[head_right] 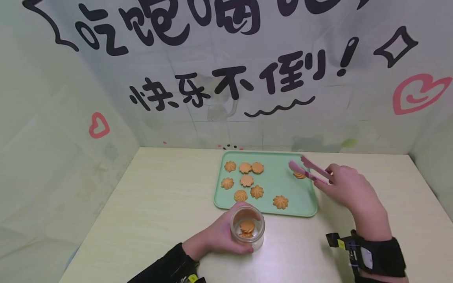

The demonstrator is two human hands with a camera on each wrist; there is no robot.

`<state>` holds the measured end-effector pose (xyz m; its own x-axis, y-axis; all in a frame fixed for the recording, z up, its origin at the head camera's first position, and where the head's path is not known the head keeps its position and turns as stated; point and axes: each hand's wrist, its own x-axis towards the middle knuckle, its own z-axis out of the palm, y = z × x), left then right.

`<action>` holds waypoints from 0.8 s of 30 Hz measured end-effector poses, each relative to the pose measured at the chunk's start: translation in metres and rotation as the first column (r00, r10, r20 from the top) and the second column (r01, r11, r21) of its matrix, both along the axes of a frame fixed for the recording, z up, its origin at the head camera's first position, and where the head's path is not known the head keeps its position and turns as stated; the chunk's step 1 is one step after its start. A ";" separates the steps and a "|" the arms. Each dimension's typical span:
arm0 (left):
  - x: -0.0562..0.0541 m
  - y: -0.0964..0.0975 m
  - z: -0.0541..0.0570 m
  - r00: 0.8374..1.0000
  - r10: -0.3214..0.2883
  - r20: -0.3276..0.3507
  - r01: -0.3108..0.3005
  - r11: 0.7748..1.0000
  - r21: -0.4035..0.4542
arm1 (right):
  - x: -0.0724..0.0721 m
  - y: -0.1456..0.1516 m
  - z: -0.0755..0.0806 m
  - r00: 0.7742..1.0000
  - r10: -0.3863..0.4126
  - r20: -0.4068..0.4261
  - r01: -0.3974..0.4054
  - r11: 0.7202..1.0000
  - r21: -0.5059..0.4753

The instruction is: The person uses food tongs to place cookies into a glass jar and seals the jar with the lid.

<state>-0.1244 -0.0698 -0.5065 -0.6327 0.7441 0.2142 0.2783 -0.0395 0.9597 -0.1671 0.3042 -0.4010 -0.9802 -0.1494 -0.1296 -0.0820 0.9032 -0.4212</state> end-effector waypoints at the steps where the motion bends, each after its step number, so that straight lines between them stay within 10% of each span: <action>1: 0.000 0.000 0.000 1.000 0.000 -0.003 0.000 1.000 0.002 | 0.000 0.000 -0.001 1.000 -0.003 0.004 0.003 1.000 0.002; 24: -0.001 -0.001 -0.003 1.000 -0.008 -0.018 0.008 1.000 0.021 | -0.002 -0.003 -0.005 1.000 -0.009 0.014 0.008 0.998 0.070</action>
<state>-0.1250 -0.0705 -0.5099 -0.6228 0.7445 0.2407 0.2948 -0.0617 0.9536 -0.1687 0.3010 -0.4061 -0.9793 -0.1314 -0.1539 -0.0687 0.9312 -0.3580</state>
